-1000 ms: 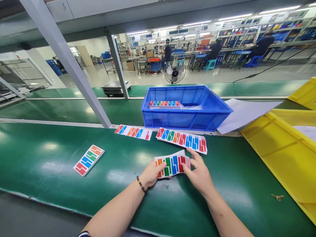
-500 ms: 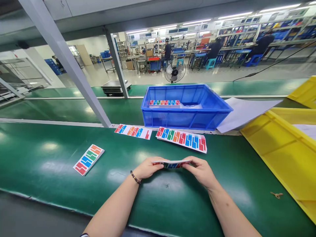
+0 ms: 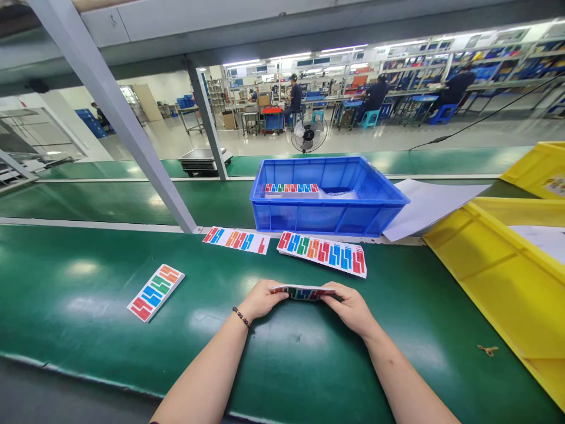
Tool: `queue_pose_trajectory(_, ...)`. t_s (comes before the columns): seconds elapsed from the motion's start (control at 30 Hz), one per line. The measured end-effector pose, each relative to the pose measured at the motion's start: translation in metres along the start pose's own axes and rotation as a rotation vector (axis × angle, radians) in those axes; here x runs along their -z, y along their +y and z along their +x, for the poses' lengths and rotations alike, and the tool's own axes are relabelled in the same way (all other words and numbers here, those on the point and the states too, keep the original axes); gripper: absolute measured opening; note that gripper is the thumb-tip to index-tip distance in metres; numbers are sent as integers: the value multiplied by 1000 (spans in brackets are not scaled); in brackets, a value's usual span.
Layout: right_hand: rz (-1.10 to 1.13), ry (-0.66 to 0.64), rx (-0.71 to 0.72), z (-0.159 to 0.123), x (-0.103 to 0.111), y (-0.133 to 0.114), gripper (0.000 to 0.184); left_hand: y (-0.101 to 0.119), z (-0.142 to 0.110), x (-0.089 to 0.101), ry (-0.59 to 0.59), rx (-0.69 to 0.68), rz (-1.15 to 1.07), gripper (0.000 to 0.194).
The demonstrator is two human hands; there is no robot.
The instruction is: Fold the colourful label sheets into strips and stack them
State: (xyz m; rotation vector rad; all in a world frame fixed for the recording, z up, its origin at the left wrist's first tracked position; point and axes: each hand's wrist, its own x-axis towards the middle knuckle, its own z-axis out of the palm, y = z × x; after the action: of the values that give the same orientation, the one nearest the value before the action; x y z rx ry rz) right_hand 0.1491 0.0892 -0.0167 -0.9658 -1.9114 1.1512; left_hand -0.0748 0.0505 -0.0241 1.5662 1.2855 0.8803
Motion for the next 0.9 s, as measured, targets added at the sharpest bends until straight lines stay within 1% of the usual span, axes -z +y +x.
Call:
queue_pose_trajectory(0.07, 6, 5, 5, 1, -1, 0, 15, -2, 1, 1, 27, -51, 22, 18)
queue_pose_trajectory(0.13, 4, -15, -28, 3, -1, 1, 14, -6, 2, 2, 55, -56, 95, 14)
queue_pose_trajectory(0.23, -4, -21, -89, 4, -2, 4, 14, -13, 4, 3, 90, 6, 150, 16)
queue_pose_trajectory(0.3, 7, 2, -102, 3, -2, 3, 15, -14, 5, 4, 115, 65, 67, 16)
queue_pose_trajectory(0.37, 85, 32, -134, 0, -4, 1, 17, -9, 4, 4, 130, 134, -148, 16)
queue_pose_trajectory(0.43, 247, 76, -208, -1, -8, -4, 21, 1, 2, -1, 162, 170, -477, 21)
queue_pose_trajectory(0.53, 516, 219, -304, -2, -22, -11, 29, 19, -2, -18, 236, 143, -1001, 35)
queue_pose_trajectory(0.57, 580, 258, -315, -3, -28, -13, 29, 24, -3, -26, 252, 138, -1130, 39)
queue_pose_trajectory(0.6, 634, 274, -320, -3, -35, -14, 30, 28, -3, -34, 267, 143, -1209, 41)
queue_pose_trajectory(0.63, 677, 263, -324, -5, -42, -15, 31, 30, -4, -41, 307, 155, -1248, 41)
queue_pose_trajectory(0.7, 732, 195, -340, -8, -54, -16, 32, 32, -4, -53, 436, 181, -1264, 39)
queue_pose_trajectory(0.77, 746, 113, -367, -11, -59, -15, 33, 31, -5, -57, 556, 190, -1247, 38)
queue_pose_trajectory(0.83, 731, 35, -399, -13, -59, -13, 33, 30, -5, -56, 598, 182, -1210, 39)
queue_pose_trajectory(0.9, 697, -19, -430, -13, -57, -11, 32, 31, -7, -53, 581, 176, -1163, 39)
